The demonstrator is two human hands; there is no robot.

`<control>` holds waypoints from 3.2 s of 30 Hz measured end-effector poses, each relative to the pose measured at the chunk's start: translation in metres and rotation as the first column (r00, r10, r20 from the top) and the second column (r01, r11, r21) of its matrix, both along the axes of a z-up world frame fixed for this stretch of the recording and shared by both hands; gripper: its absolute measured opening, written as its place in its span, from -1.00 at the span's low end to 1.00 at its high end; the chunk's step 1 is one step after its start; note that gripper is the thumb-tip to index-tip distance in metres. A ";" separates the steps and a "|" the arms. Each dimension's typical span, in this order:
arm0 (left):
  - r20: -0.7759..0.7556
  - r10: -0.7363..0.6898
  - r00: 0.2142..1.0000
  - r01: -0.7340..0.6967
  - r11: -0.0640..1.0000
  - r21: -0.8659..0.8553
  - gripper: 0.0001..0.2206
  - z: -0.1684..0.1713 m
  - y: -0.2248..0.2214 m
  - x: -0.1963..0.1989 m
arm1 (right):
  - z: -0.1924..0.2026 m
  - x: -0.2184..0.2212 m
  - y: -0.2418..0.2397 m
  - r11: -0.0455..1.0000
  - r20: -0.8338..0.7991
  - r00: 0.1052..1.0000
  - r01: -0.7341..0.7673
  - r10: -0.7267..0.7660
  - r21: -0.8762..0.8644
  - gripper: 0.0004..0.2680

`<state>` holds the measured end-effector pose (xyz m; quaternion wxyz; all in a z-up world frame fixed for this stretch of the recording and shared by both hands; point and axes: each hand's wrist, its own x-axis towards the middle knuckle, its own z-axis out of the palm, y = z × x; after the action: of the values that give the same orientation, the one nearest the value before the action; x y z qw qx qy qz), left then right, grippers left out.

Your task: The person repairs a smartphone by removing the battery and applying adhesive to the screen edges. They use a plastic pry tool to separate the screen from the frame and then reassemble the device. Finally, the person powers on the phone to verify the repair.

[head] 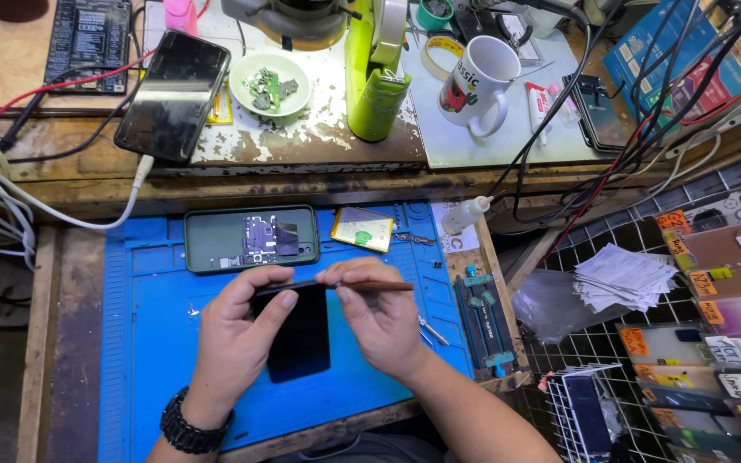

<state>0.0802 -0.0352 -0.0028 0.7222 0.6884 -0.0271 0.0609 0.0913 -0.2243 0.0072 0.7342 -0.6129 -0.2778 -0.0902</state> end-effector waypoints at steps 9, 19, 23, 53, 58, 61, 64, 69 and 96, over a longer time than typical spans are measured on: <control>-0.138 0.053 0.989 -0.060 0.997 -0.044 -0.86 -0.010 0.008 0.010 | -0.014 -0.001 0.009 0.990 -0.193 0.975 0.126 -0.113 0.058 -0.85; -0.155 0.071 0.985 -0.114 0.950 -0.291 -0.86 -0.027 0.009 0.019 | -0.032 -0.006 0.025 0.987 -0.327 0.944 0.089 -0.039 0.137 -0.89; -0.203 0.050 0.978 -0.117 0.935 -0.336 -0.86 -0.025 0.008 0.017 | -0.035 -0.006 0.026 0.992 -0.325 0.945 0.072 -0.035 0.101 -0.89; -0.085 0.215 0.973 -0.221 0.973 -0.070 -0.81 -0.020 0.002 0.015 | -0.027 -0.010 0.030 0.929 -0.087 0.958 0.239 -0.274 -0.283 -0.92; -0.106 0.207 0.973 -0.215 0.974 -0.072 -0.81 -0.021 0.002 0.016 | -0.031 -0.016 0.029 0.940 -0.134 0.953 0.233 -0.272 -0.250 -0.91; -0.122 0.192 0.974 -0.205 0.974 -0.101 -0.82 -0.023 0.001 0.016 | -0.033 -0.017 0.028 0.931 -0.117 0.950 0.249 -0.288 -0.267 -0.92; -0.106 0.185 0.977 -0.197 0.974 -0.116 -0.81 -0.024 0.001 0.016 | -0.035 -0.018 0.028 0.938 -0.144 0.948 0.245 -0.285 -0.244 -0.92; -0.138 0.179 0.974 -0.198 0.969 -0.148 -0.82 -0.028 0.001 0.017 | -0.039 -0.022 0.029 0.934 -0.135 0.942 0.272 -0.308 -0.231 -0.92; -0.053 0.325 0.944 -0.329 0.932 -0.151 -0.92 -0.110 0.013 0.028 | -0.046 -0.033 0.033 0.943 -0.114 0.949 0.270 -0.295 -0.196 -0.93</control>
<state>0.1078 -0.0219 -0.1123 0.7545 0.6248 0.1024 0.1728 0.0583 -0.1918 -0.0385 0.6736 -0.7145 -0.1411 -0.1257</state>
